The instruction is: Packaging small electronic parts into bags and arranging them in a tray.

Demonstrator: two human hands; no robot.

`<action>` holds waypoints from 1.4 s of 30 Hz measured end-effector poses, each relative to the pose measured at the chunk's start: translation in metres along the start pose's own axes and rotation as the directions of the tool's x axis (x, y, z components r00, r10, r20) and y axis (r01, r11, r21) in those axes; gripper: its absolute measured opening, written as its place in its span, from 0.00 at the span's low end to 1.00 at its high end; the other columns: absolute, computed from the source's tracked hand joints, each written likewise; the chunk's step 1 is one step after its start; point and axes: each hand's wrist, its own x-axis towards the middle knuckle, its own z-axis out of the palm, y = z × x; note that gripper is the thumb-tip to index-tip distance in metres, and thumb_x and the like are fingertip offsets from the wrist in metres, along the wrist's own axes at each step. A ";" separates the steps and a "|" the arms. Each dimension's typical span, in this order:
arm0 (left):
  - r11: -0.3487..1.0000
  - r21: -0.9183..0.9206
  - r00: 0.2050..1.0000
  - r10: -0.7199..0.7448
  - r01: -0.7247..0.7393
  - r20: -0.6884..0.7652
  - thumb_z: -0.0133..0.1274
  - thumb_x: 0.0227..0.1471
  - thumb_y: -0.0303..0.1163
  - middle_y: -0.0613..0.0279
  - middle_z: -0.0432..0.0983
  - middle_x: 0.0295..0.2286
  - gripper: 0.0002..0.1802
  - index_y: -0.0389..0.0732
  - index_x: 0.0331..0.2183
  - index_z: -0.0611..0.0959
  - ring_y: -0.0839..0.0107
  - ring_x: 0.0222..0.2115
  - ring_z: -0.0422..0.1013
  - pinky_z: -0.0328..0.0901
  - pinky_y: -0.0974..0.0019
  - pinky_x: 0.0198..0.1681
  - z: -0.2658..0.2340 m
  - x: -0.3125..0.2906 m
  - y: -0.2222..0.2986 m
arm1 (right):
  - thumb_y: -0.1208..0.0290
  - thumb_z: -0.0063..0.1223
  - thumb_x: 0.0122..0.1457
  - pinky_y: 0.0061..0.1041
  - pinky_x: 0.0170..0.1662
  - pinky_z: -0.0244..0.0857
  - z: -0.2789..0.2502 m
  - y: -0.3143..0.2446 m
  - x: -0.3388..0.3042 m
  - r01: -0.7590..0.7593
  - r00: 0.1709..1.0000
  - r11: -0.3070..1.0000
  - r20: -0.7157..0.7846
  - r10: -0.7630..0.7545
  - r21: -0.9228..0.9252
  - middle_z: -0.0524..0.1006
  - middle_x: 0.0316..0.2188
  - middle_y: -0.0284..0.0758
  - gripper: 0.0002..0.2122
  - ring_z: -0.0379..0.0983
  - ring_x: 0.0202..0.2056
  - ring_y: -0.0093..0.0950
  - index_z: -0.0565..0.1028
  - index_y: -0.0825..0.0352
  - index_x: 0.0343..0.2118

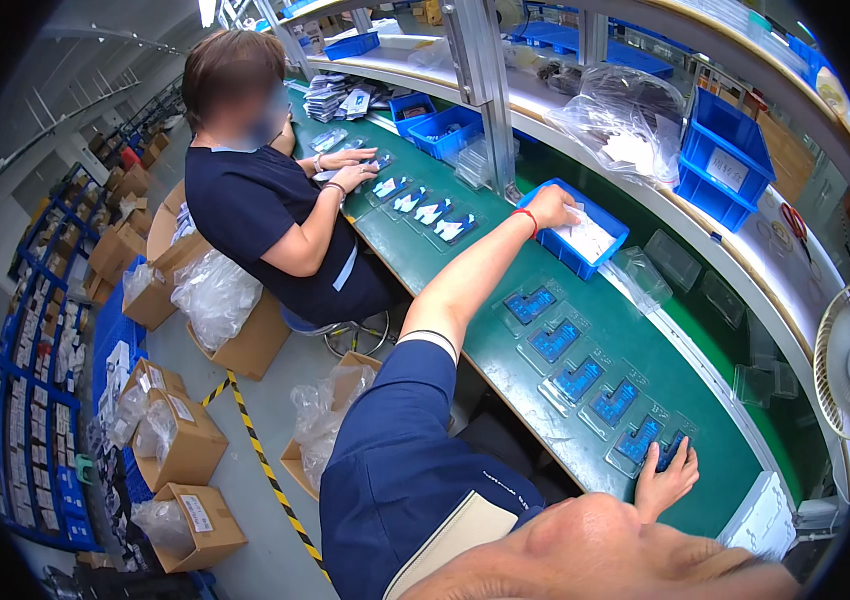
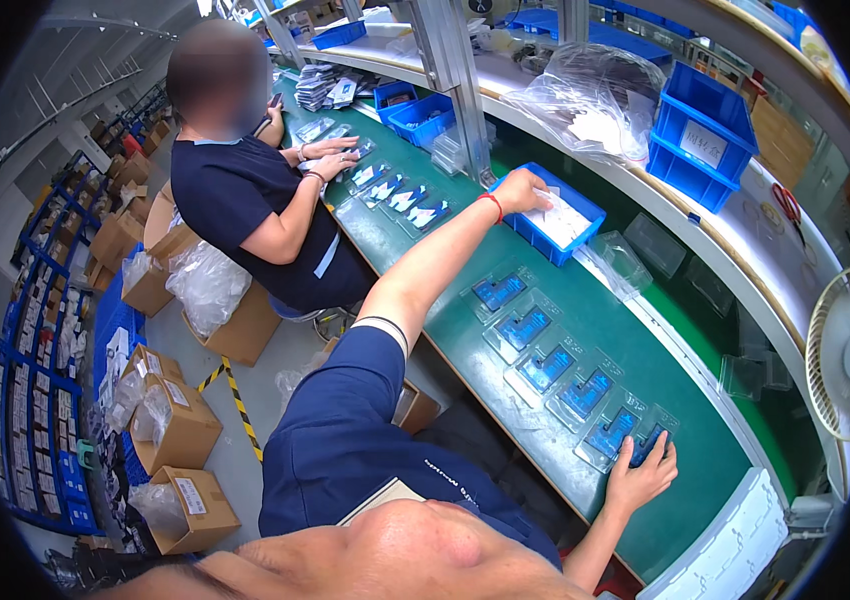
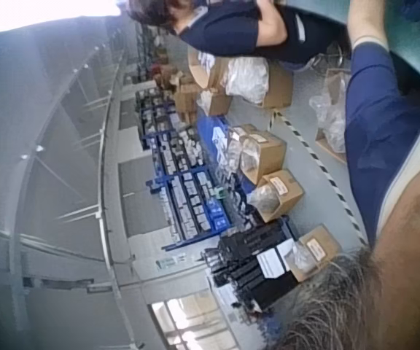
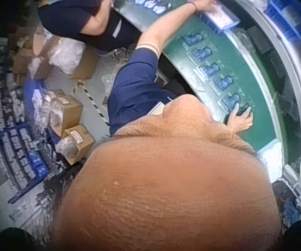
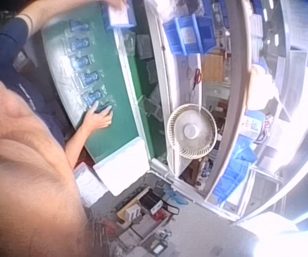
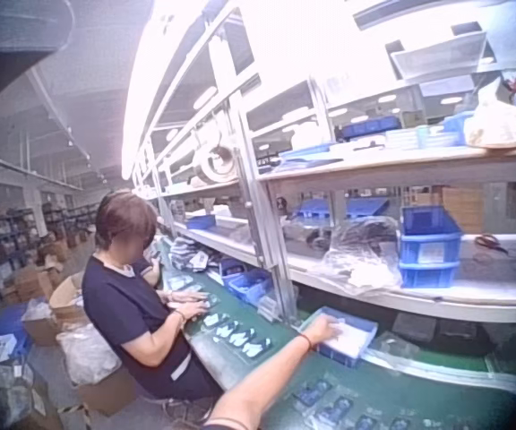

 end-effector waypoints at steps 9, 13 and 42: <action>0.368 -0.909 0.923 -0.381 0.198 0.047 0.54 0.50 0.24 0.51 0.75 0.35 0.21 0.29 0.45 0.68 0.62 0.32 0.76 0.73 0.66 0.26 -0.017 -0.034 0.021 | 0.59 0.58 0.49 0.40 0.52 0.55 -0.007 -0.008 0.003 -0.054 0.998 0.998 0.032 0.052 0.036 0.66 0.49 0.46 0.27 0.60 0.49 0.43 0.68 0.65 0.51; 0.276 -0.931 0.936 -0.320 0.240 0.146 0.54 0.50 0.24 0.54 0.75 0.33 0.15 0.33 0.41 0.72 0.64 0.30 0.76 0.72 0.69 0.25 -0.008 -0.076 0.031 | 0.65 0.59 0.49 0.38 0.54 0.54 -0.015 -0.026 0.018 -0.059 0.983 0.989 -0.164 0.080 0.133 0.67 0.49 0.44 0.24 0.61 0.50 0.41 0.70 0.66 0.50; 0.134 -0.966 0.863 -0.489 0.219 0.128 0.54 0.51 0.27 0.56 0.75 0.29 0.11 0.33 0.37 0.75 0.70 0.25 0.75 0.69 0.74 0.21 0.032 -0.263 0.045 | 0.74 0.59 0.48 0.19 0.25 0.63 0.094 -0.251 0.078 -0.137 0.789 0.453 0.373 -0.488 0.881 0.77 0.19 0.32 0.05 0.69 0.21 0.16 0.79 0.69 0.27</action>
